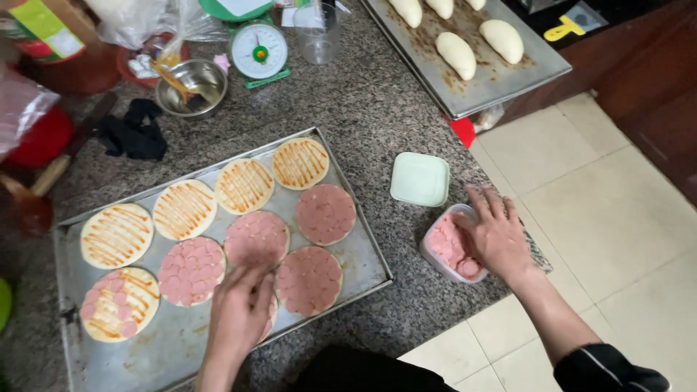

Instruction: The person places slices of processed meat onto small pizza bases arranged on a baking tray. They then move to the stove and use chopsticks to flip dough rings frying in a pan of oil.

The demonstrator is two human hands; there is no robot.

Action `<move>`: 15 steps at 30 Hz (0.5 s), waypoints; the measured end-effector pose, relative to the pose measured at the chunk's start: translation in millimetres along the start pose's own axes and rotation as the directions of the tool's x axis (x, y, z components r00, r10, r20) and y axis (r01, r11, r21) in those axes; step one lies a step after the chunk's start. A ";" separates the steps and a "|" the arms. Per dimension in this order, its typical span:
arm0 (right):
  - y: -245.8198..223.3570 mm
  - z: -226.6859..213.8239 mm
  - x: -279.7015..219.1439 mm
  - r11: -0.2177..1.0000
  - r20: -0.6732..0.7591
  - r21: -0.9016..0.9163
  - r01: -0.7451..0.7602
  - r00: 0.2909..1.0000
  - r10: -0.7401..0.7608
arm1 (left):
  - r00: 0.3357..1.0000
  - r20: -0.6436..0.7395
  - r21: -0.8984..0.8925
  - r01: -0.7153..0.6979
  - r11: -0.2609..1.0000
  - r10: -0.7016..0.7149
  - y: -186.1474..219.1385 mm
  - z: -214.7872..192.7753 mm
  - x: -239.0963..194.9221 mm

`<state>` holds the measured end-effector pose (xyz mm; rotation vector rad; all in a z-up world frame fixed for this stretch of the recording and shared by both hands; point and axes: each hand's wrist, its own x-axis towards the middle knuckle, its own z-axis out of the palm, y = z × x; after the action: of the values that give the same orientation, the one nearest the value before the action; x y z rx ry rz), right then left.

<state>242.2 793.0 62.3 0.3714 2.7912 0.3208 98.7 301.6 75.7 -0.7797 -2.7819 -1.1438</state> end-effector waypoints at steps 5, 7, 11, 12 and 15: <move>7.9 21.3 15.4 1.000 -0.151 -0.001 0.021 0.988 -0.021 | 0.997 0.066 -0.026 -0.043 0.999 0.045 10.0 -1.9 -2.1; 17.2 36.5 11.2 0.995 -0.237 -0.084 0.056 0.969 -0.074 | 0.998 0.054 -0.019 -0.041 0.999 0.042 4.8 5.1 -5.7; 36.3 64.0 19.5 0.967 -0.249 -0.238 0.090 0.957 -0.151 | 0.994 0.063 -0.025 -0.084 0.996 0.085 -1.3 15.7 -9.4; 35.5 64.2 19.4 0.964 -0.255 -0.239 0.117 0.950 -0.178 | 0.997 0.049 -0.011 -0.062 0.998 0.063 4.9 10.3 -11.2; 40.9 65.7 18.6 0.968 -0.251 -0.243 0.063 0.960 -0.126 | 0.997 0.068 -0.013 -0.037 0.999 0.037 17.7 -2.5 -9.1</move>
<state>255.5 848.5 6.9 0.1463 2.9705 0.7152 114.5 306.7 87.1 -0.8843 -2.8051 -1.1499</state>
